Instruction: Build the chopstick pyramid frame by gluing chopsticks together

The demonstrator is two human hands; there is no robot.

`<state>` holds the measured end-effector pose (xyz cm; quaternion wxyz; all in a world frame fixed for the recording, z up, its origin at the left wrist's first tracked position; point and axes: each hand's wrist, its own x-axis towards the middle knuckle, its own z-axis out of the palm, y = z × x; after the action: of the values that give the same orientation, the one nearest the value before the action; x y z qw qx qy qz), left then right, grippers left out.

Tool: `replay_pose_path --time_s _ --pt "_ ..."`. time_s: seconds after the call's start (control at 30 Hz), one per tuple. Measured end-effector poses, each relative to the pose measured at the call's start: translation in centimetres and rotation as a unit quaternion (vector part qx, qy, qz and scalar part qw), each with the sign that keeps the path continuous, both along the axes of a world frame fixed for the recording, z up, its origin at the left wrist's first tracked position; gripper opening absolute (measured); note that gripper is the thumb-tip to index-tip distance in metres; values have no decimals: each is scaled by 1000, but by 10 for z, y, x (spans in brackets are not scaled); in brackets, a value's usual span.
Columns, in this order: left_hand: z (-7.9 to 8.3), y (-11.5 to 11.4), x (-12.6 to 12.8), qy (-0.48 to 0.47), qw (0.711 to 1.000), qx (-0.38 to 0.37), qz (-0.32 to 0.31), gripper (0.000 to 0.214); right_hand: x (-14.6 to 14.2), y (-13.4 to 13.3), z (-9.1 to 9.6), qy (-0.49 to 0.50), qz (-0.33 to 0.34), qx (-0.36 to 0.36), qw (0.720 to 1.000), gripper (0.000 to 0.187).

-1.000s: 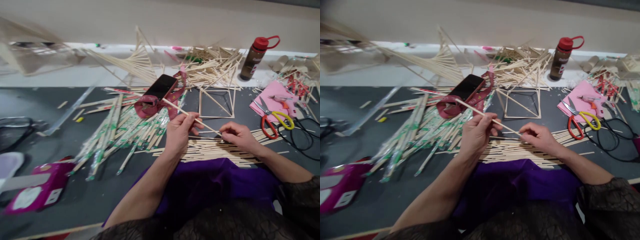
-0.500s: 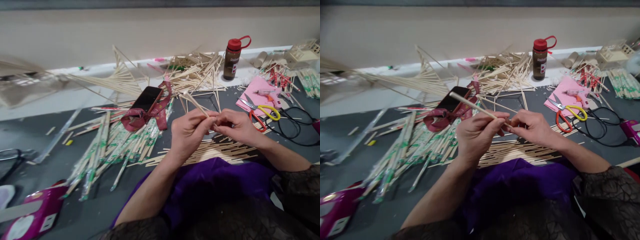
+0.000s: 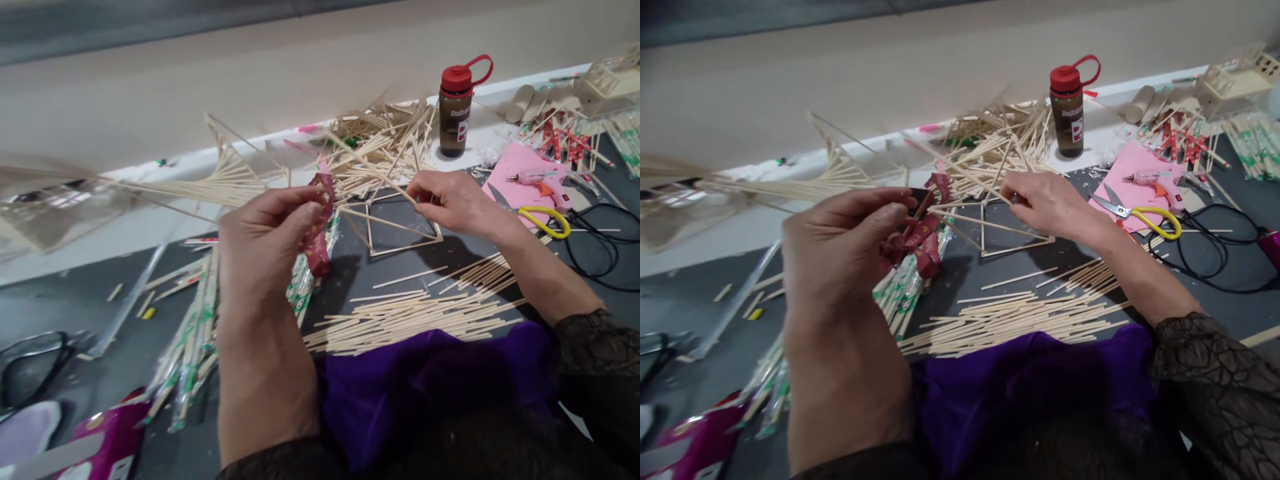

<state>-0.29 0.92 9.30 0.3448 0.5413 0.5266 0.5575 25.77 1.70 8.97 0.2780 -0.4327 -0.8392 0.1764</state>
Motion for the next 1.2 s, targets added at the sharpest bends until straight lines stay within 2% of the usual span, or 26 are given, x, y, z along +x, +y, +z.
replay_pose_path --time_s 0.13,0.27,0.43,0.57,0.7,0.93,1.2 --pt "-2 7 -7 43 998 -26 -30 26 3 4 -3 -58 28 13 998 14" --pt "3 1 -8 37 998 -33 -25 25 6 7 -5 -44 35 -17 998 12" --pt "10 -5 0 2 999 -24 -25 34 3 11 -12 -9 49 -61 997 13" --pt "6 -3 2 11 999 -33 -42 37 -1 14 -17 8 51 -72 996 15" --pt "2 0 2 -13 999 -28 -40 42 -5 14 -20 -29 54 -71 996 16" --pt "3 -1 5 3 999 -20 -27 29 -7 13 -24 -81 32 -82 993 16" --pt "1 0 4 -12 999 -33 -24 33 -7 11 -24 -76 26 -98 992 16"
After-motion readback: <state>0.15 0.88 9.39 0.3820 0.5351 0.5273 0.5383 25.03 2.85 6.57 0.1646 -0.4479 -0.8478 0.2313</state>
